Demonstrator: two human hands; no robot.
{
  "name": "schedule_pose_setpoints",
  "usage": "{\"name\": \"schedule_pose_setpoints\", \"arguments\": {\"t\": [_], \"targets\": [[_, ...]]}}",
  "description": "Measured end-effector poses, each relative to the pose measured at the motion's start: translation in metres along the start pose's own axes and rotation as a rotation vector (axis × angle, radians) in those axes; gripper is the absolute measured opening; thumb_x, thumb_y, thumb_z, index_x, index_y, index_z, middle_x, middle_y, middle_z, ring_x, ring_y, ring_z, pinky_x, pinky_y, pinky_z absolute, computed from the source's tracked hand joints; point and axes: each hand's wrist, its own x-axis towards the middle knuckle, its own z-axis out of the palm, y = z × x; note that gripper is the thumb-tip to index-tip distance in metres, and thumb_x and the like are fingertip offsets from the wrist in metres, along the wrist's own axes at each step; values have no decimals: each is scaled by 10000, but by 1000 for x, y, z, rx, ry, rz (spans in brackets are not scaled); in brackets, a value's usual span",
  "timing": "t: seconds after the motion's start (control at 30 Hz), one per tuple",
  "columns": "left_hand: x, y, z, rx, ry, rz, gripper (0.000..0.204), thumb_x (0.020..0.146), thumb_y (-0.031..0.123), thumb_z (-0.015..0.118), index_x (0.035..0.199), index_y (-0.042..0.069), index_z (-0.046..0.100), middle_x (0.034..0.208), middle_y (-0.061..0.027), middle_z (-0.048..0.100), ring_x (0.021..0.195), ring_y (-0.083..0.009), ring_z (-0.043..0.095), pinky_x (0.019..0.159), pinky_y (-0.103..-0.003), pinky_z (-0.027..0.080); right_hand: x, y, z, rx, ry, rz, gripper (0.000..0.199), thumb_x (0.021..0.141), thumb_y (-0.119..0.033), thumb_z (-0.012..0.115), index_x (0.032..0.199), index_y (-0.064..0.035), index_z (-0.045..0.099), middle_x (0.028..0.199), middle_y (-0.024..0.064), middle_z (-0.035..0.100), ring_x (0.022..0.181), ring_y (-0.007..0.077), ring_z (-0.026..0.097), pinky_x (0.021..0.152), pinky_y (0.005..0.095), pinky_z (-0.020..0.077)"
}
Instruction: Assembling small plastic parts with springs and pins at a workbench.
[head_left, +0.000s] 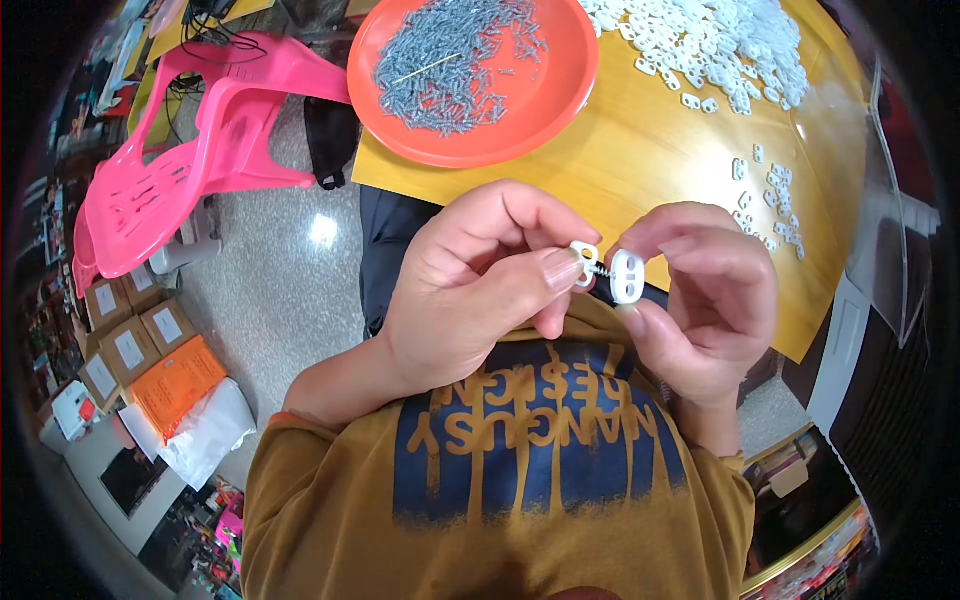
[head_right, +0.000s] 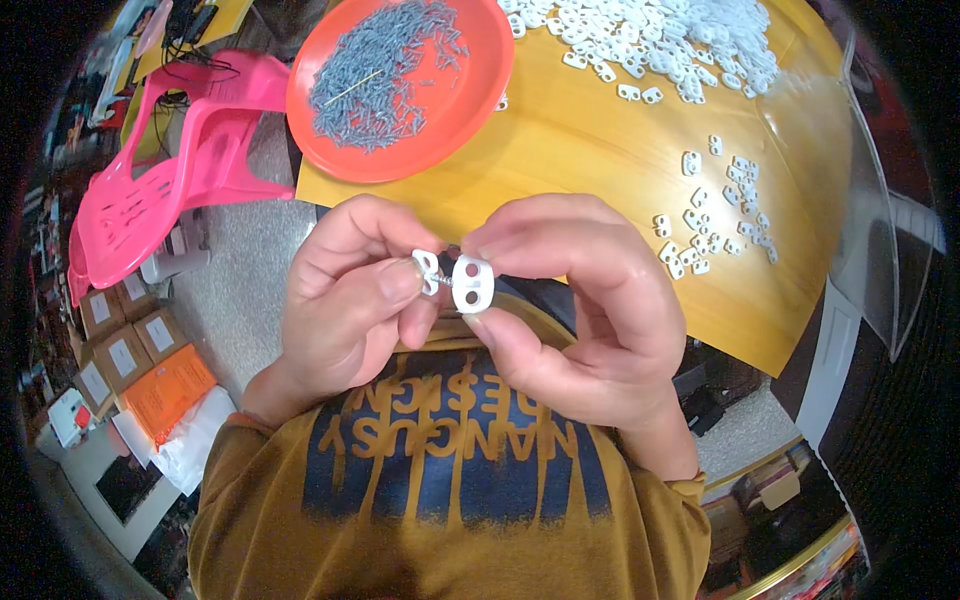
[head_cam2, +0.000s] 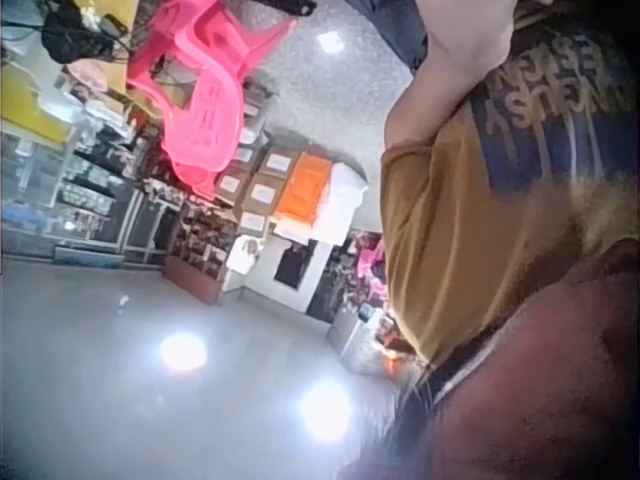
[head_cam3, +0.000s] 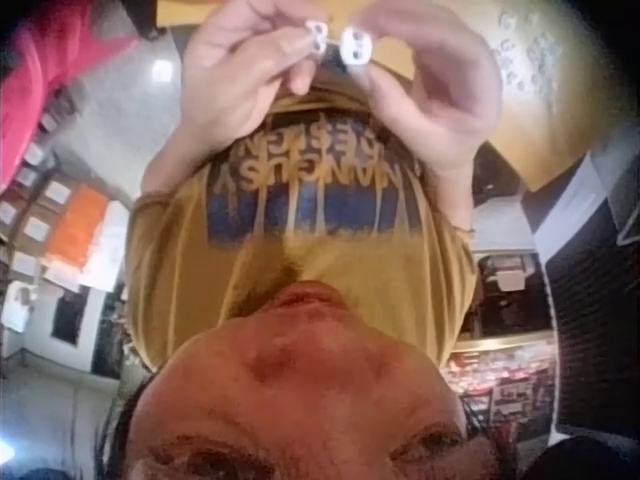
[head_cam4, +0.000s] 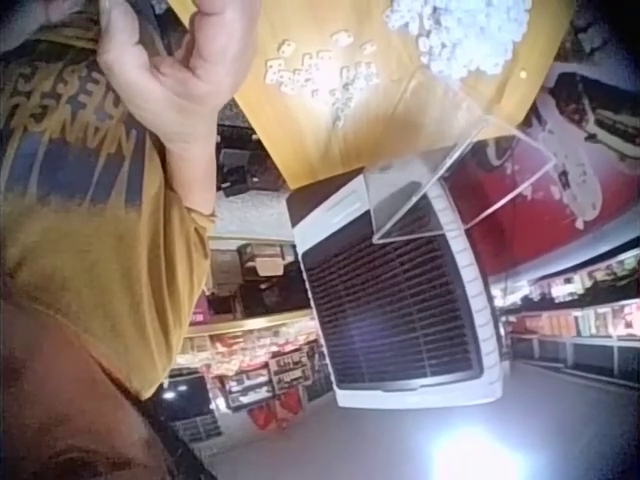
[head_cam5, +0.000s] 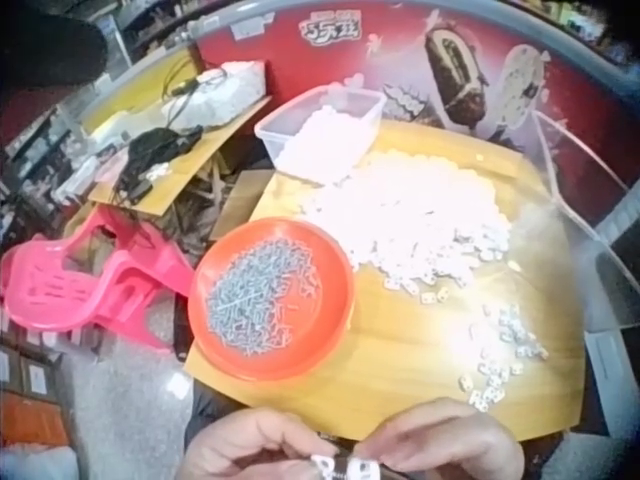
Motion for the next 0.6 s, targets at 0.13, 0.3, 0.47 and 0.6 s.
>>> {"name": "schedule_pose_setpoints", "arguments": {"t": [0.13,0.3,0.47,0.6], "targets": [[-1,0,1,7,20,-8,132,832,26,483,956,-14,501,785,-54,548,584,-53,499,523,-171,406,0,-1,-1,-44,-18,-14,365,643,75,603,966,9,446,915,202,501,794,243,536,695,334,467],[-2,-1,0,66,47,2,135,822,25,484,952,-8,487,821,-101,578,554,-72,491,491,-172,401,6,-8,-2,-319,-119,-100,377,622,105,609,953,8,458,904,203,517,794,253,552,670,322,472],[-4,-2,0,59,67,-9,138,820,13,483,956,-9,488,803,-90,572,560,-70,499,485,-170,407,6,-8,6,-355,3,-87,311,569,84,657,846,-17,558,854,140,572,727,262,577,604,314,476],[-5,-2,0,82,57,-18,150,821,-1,473,971,-13,478,842,-89,564,561,-79,509,496,-179,423,5,-3,8,-361,-8,-156,300,570,86,660,835,-15,560,852,143,570,705,261,577,596,320,472]]}}
